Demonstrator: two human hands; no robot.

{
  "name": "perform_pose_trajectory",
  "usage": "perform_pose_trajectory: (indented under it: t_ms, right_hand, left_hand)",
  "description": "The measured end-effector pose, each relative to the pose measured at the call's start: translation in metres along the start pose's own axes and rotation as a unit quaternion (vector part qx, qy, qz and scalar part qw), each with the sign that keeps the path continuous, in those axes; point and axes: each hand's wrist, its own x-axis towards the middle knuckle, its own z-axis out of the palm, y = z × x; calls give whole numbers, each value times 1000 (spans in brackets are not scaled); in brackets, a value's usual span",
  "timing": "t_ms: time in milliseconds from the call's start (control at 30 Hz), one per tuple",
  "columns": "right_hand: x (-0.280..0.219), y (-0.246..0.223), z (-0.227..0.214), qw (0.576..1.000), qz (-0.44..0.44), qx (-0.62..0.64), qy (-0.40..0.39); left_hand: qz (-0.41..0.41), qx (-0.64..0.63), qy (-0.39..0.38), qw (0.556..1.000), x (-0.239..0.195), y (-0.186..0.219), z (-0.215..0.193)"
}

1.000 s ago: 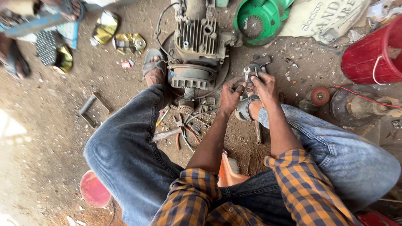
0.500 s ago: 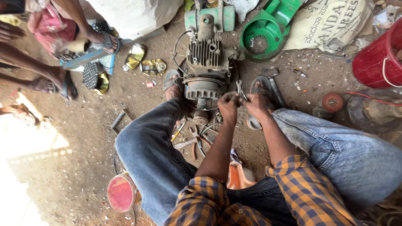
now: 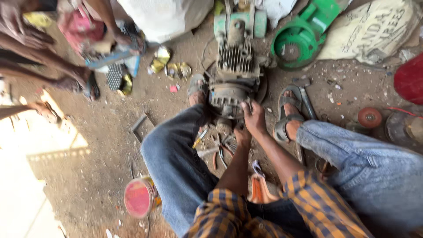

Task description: The person sits on the ground and uses a wrench to tighten bolts on a small engine. They adjust their position and the engine orientation to access different fasteners.

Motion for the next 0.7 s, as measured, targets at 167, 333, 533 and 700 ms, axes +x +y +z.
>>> perform_pose_trajectory:
  t_ms: [167,333,533,700]
  right_hand:
    - [9,-9,-24,974,207,-93,0]
    - [9,9,-66,982,126,-109,92]
    - [26,1,-91,989,101,-70,88]
    - [34,-21,-100,991,118,-51,49]
  left_hand:
    - [145,-59,-22,987,-20,55,7]
    - [148,-169,-102,969,-30,113,40]
    - [202,-208,-217,932,-13,146,88]
    - [102,-324,-244,908,2,152,105]
